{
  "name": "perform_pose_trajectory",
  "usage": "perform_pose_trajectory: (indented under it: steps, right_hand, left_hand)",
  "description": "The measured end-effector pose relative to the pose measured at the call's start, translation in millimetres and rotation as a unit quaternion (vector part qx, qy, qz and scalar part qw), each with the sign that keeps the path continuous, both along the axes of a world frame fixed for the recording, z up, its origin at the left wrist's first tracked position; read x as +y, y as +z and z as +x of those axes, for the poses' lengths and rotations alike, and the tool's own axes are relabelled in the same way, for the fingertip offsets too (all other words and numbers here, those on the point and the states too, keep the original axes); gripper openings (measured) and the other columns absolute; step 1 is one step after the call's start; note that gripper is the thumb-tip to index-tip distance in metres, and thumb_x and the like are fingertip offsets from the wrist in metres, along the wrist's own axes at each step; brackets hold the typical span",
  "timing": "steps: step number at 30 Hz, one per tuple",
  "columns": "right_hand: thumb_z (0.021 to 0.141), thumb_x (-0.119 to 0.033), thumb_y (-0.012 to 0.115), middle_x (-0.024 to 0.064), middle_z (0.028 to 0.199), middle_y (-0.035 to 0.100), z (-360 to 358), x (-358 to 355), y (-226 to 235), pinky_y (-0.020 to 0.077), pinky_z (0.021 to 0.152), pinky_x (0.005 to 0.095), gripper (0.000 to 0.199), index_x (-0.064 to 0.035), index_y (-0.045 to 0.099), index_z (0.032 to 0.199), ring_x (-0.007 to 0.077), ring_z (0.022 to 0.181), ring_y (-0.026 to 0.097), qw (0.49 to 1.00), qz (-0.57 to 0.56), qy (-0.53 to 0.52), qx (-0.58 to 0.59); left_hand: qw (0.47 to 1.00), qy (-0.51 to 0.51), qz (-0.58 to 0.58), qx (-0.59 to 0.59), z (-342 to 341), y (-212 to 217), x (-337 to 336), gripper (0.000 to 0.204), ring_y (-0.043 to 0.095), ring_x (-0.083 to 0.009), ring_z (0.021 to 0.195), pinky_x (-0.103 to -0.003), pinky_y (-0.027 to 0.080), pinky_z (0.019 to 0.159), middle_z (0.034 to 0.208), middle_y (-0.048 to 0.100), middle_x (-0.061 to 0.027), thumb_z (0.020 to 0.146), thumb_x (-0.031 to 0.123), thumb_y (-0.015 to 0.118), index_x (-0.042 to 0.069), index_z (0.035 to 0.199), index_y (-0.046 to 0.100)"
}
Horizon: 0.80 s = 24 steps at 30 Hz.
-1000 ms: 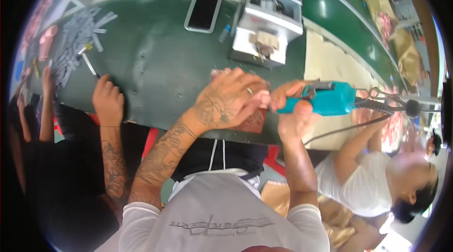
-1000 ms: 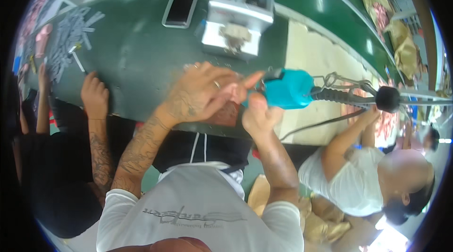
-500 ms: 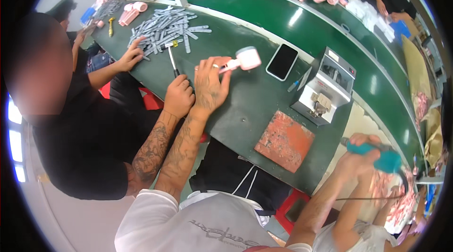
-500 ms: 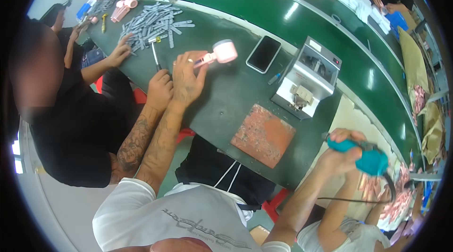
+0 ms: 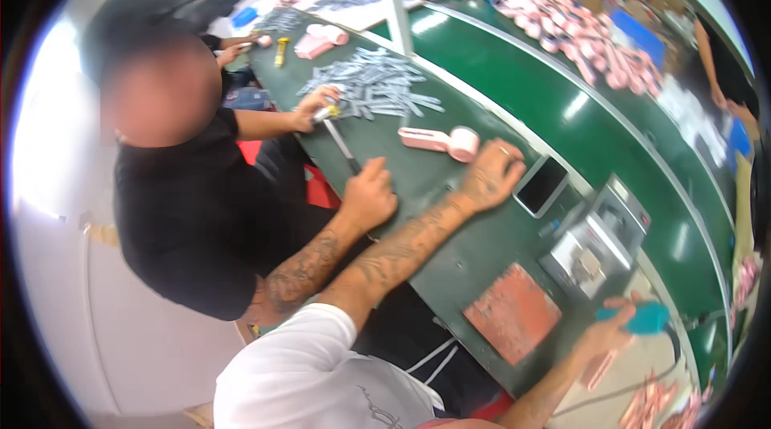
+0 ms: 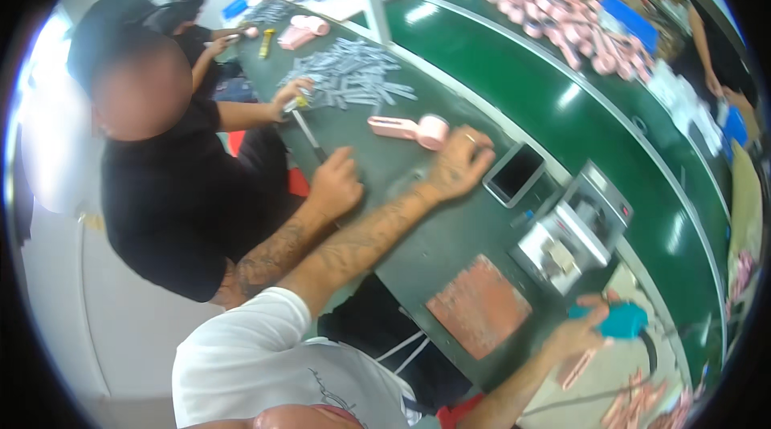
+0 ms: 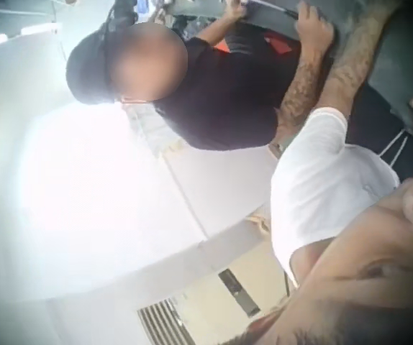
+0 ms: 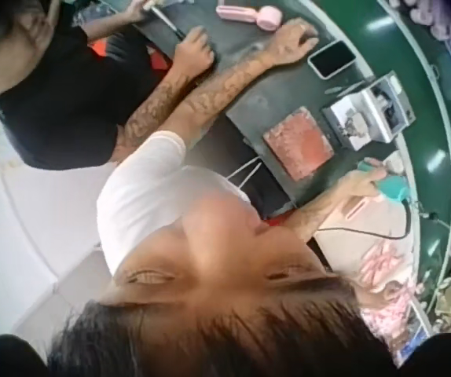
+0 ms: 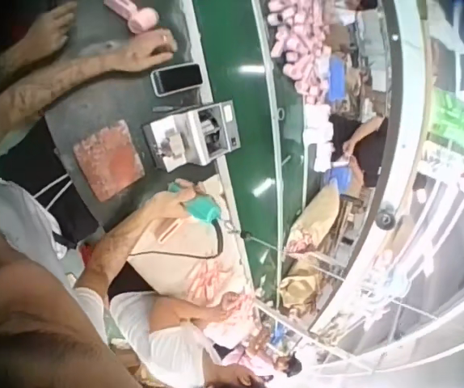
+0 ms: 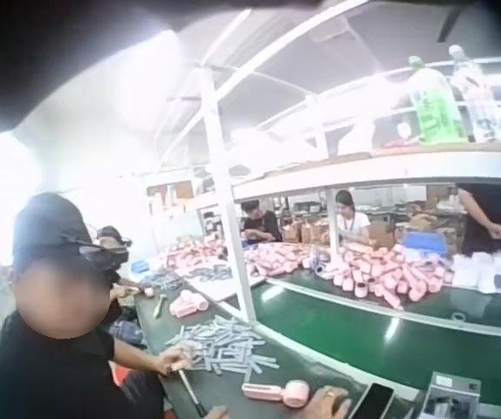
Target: Assembling small plastic handheld fans on a production line using an electric screwdriver.
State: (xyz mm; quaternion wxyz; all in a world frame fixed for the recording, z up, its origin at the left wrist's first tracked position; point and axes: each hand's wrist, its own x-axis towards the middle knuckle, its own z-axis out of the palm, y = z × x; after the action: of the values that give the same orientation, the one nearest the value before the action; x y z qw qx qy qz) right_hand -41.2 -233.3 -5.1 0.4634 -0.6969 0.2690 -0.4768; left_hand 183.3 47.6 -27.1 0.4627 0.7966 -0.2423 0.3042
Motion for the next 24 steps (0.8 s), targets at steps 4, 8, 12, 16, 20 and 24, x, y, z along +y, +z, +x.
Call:
perform_pose_trajectory:
  steps: [4, 8, 12, 16, 20, 24]
  right_hand:
    - [0.106, -0.051, 0.054, 0.0022, 0.076, 0.061, -12, -1, 6, 0.0397, 0.061, 0.0307, 0.055, 0.0034, 0.066, 0.109, 0.0132, 0.068, 0.051, 0.999, -0.017, 0.035, -0.036]
    - [0.107, -0.047, 0.054, 0.0051, 0.079, 0.057, -7, 12, 6, 0.0415, 0.064, 0.0294, 0.055, 0.0073, 0.057, 0.114, 0.0154, 0.071, 0.053, 0.994, -0.001, 0.085, -0.072]
    - [0.106, -0.046, 0.056, 0.0055, 0.078, 0.054, -8, 12, 5, 0.0435, 0.066, 0.0287, 0.059, 0.0097, 0.050, 0.126, 0.0168, 0.071, 0.054, 0.987, 0.018, 0.130, -0.087]
    - [0.105, -0.047, 0.057, 0.0059, 0.078, 0.054, -6, 15, 5, 0.0432, 0.065, 0.0288, 0.060, 0.0093, 0.050, 0.126, 0.0168, 0.072, 0.054, 0.987, 0.009, 0.129, -0.098]
    - [0.105, -0.049, 0.057, 0.0061, 0.078, 0.054, -7, 16, 3, 0.0428, 0.065, 0.0287, 0.062, 0.0092, 0.050, 0.126, 0.0166, 0.072, 0.054, 0.985, -0.002, 0.142, -0.101]
    - [0.105, -0.049, 0.057, 0.0058, 0.078, 0.054, -6, 17, 4, 0.0428, 0.067, 0.0286, 0.062, 0.0090, 0.051, 0.126, 0.0163, 0.072, 0.053, 0.986, 0.018, 0.135, -0.096]
  left_hand:
    - [0.986, -0.068, -0.038, 0.148, -4, -10, -10, 0.014, 0.063, -0.0209, 0.073, -0.035, 0.052, 0.067, 0.081, 0.061, -0.0069, 0.092, 0.014, 0.071, 0.006, 0.100, 0.063]
    - [0.977, -0.068, -0.062, 0.191, 2, -14, 2, 0.013, 0.062, -0.0179, 0.067, -0.034, 0.050, 0.063, 0.075, 0.060, -0.0047, 0.092, 0.013, 0.069, 0.006, 0.099, 0.060]
    - [0.978, -0.073, -0.035, 0.193, 3, -13, 3, 0.014, 0.062, -0.0190, 0.065, -0.035, 0.050, 0.062, 0.075, 0.060, -0.0048, 0.088, 0.010, 0.067, 0.007, 0.097, 0.057]
    - [0.975, -0.075, -0.040, 0.205, -2, -5, 1, 0.014, 0.062, -0.0210, 0.065, -0.037, 0.050, 0.062, 0.076, 0.060, -0.0065, 0.083, 0.007, 0.065, 0.008, 0.094, 0.057]
    - [0.973, -0.078, -0.039, 0.214, -2, -5, 2, 0.012, 0.063, -0.0225, 0.068, -0.038, 0.050, 0.063, 0.079, 0.061, -0.0081, 0.082, 0.007, 0.063, 0.006, 0.092, 0.057]
    - [0.975, -0.091, -0.042, 0.198, -5, -3, 3, 0.009, 0.061, -0.0188, 0.070, -0.033, 0.050, 0.065, 0.083, 0.062, -0.0063, 0.082, 0.002, 0.061, 0.005, 0.089, 0.056]
